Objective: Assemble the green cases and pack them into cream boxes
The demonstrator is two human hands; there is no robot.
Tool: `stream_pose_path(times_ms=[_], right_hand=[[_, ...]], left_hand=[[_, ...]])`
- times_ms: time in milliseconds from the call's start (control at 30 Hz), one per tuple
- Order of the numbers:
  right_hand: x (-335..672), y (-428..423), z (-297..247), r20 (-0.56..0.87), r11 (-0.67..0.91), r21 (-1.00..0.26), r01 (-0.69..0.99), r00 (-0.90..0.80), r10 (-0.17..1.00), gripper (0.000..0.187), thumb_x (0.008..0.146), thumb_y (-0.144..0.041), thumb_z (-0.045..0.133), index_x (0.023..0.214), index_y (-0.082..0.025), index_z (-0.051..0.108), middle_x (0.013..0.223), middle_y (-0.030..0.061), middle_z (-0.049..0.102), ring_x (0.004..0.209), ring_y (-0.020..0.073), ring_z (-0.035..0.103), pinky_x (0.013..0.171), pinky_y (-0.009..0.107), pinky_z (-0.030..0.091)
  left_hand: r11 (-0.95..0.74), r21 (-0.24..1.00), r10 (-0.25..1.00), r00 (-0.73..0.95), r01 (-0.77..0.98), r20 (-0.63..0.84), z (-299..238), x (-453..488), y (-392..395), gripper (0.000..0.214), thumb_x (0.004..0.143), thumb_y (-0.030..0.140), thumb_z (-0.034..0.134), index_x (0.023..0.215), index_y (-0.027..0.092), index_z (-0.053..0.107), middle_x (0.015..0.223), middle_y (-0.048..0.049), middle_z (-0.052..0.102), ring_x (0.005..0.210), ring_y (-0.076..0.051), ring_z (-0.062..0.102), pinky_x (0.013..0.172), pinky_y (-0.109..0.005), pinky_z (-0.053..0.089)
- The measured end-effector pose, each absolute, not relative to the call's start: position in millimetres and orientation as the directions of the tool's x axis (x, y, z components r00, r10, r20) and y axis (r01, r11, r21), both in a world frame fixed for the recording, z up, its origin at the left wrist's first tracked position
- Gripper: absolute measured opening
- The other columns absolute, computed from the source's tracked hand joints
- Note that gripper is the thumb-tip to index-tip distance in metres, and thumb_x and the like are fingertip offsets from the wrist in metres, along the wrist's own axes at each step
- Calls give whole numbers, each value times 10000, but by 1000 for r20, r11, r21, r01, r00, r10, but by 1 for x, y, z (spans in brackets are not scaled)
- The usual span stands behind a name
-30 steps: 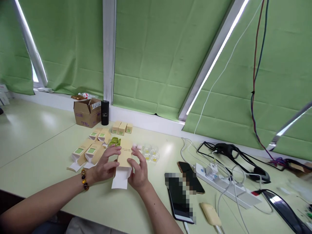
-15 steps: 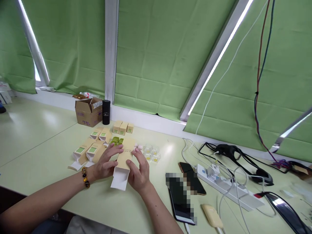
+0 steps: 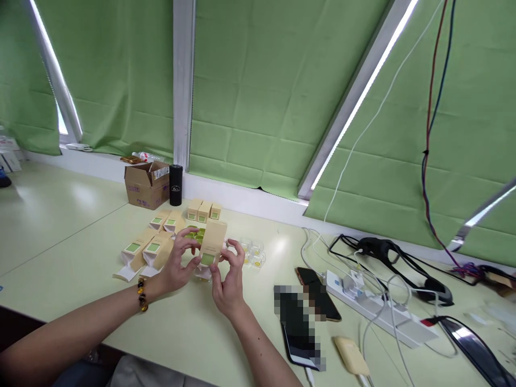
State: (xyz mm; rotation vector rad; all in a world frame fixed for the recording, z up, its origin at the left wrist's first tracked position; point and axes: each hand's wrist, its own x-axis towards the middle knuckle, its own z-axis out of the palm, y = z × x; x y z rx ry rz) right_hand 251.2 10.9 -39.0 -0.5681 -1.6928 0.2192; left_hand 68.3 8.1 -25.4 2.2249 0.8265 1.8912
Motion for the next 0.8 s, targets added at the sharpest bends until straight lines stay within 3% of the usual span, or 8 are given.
stream_pose_path(times_ms=[67, 167, 267, 367, 467, 600, 700, 800], right_hand=[[251, 12, -40, 845, 838, -479, 261, -122, 521, 324, 1057, -232, 511, 1371, -306, 483, 1434, 147, 446, 1476, 312, 383, 901, 446, 600], [252, 10, -38, 788, 788, -557, 262, -134, 601, 238, 1078, -275, 485, 1296, -304, 576, 1427, 133, 428, 1495, 310, 339, 949, 447, 572], [254, 7, -34, 737, 748, -634, 197, -138, 662, 264, 1082, -338, 484, 1316, -308, 602, 1446, 129, 411, 1481, 310, 349, 951, 427, 565], [257, 6, -32, 693, 709, -694, 124, -155, 704, 340, 1083, -396, 465, 1381, -320, 609, 1502, 118, 359, 1343, 288, 494, 953, 430, 568], [260, 7, -33, 676, 692, -718, 75, -162, 719, 384, 1064, -427, 499, 1421, -336, 607, 1529, 109, 332, 1227, 264, 575, 972, 445, 568], [260, 9, -33, 675, 688, -725, 28, -166, 719, 430, 1015, -429, 609, 1437, -346, 603, 1534, 111, 342, 1275, 284, 569, 994, 445, 572], [259, 9, -34, 644, 653, -757, 7, -161, 748, 426, 1005, -408, 641, 1427, -352, 611, 1542, 109, 335, 1057, 209, 659, 959, 429, 593], [258, 11, -36, 605, 608, -793, -23, -147, 783, 394, 998, -400, 663, 1389, -354, 634, 1532, 103, 343, 827, 118, 656, 899, 404, 614]], left_hand=[[-792, 491, 550, 76, 363, 831, -23, 69, 5, 219, 1056, 272, 560, 1275, 278, 569, 1414, -128, 472, 1169, -233, 592, 874, -379, 573], [-726, 601, 654, 67, 334, 754, -24, 70, 4, 217, 1079, 318, 521, 1268, 277, 619, 1479, -123, 400, 908, -135, 602, 844, -358, 584], [-706, 647, 688, 61, 287, 723, -23, 68, 5, 257, 1092, 354, 481, 1259, 272, 657, 1451, -123, 428, 931, -152, 598, 828, -342, 590], [-698, 679, 711, 111, 225, 694, -20, 64, 4, 318, 1092, 374, 460, 1330, 280, 649, 1474, -132, 412, 990, -181, 609, 883, -379, 588], [-697, 694, 717, 167, 184, 676, -17, 62, 2, 383, 1050, 386, 549, 1420, 298, 597, 1546, -141, 355, 1024, -200, 620, 931, -415, 569], [-683, 706, 730, 173, 186, 661, -20, 63, 3, 448, 1003, 348, 646, 1443, 313, 574, 1567, -140, 348, 978, -180, 633, 910, -403, 568], [-667, 719, 744, 134, 193, 654, -24, 65, 6, 427, 995, 334, 669, 1415, 314, 596, 1549, -135, 367, 918, -151, 634, 895, -394, 578], [-655, 726, 754, 105, 209, 649, -26, 67, 8, 395, 1003, 338, 666, 1394, 316, 613, 1533, -129, 381, 861, -126, 627, 889, -396, 584]])
